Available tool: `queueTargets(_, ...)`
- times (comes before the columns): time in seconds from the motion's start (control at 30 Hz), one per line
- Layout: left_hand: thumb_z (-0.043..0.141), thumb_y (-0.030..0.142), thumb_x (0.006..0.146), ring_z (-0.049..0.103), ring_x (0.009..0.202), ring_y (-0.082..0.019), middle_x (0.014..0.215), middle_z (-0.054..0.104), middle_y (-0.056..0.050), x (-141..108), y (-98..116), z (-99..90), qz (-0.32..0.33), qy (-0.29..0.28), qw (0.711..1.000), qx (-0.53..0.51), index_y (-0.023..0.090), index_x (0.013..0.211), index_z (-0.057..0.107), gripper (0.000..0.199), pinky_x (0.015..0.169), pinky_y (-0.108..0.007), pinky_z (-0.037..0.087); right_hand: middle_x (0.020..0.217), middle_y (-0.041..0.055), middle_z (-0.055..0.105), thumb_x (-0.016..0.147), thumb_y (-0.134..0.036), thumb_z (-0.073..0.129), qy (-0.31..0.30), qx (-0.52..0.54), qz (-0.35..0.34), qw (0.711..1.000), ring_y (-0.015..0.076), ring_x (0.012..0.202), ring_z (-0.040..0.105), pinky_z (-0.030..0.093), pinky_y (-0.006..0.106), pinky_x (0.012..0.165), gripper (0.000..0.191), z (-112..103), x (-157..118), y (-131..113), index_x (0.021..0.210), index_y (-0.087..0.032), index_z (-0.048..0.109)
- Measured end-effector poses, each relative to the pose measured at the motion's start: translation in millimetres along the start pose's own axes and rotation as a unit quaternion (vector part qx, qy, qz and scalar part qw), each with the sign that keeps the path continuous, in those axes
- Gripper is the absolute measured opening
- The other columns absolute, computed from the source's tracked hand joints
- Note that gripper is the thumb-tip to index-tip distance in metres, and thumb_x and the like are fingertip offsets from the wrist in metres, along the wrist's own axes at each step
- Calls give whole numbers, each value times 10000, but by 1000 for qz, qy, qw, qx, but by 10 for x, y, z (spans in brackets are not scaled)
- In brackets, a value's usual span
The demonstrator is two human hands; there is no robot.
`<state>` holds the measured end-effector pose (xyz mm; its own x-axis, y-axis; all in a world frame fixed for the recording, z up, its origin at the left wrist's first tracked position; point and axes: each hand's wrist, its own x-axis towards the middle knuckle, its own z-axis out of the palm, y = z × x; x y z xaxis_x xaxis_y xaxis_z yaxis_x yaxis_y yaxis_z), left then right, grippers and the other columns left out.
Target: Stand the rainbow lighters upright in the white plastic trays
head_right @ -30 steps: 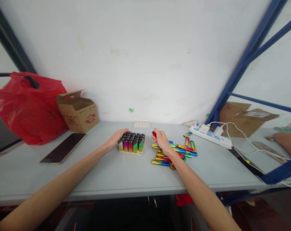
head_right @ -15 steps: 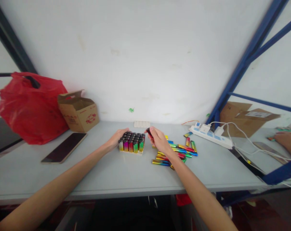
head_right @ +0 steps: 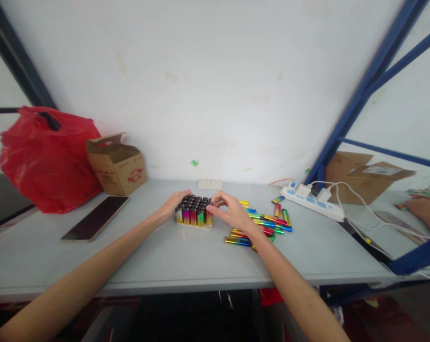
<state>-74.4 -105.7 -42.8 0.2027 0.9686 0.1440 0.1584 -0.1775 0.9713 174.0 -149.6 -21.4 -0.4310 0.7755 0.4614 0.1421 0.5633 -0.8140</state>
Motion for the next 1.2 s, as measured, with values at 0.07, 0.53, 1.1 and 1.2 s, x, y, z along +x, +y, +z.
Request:
queueTargets(0.07,551,639,838,604,699,-214,651,671,1,4,-5,-3,1,-1,1000,3,190,704,662,482,768,-329,463,887,10,656,916,-508,737,-3,-22,-11,1000,160,817,614,534,319,817,313,2,-1,-27,976,-211,657)
queueTargets(0.53,532,640,821,592,706,-216,642,651,-3,-2,34,2,3,1,1000,21,197,690,647,476,738,-325,461,913,26,596,979,-462,675,-31,-151,-84,985,176,813,557,475,313,768,255,23,-28,-75,927,-218,621)
queueTargets(1.1,395,826,898,675,867,-259,867,768,-72,9,48,-32,36,23,999,29,186,919,758,736,823,-354,500,891,25,656,1015,-474,597,21,-155,-56,986,180,801,599,491,314,768,277,-122,-3,-32,1108,-221,661)
queueTargets(1.2,430,849,880,683,944,-279,952,787,-88,11,137,-110,48,4,998,39,189,1022,768,754,874,-370,505,947,52,704,1046,-428,528,66,-197,-18,978,191,837,639,512,333,807,253,-267,158,171,1049,-210,656)
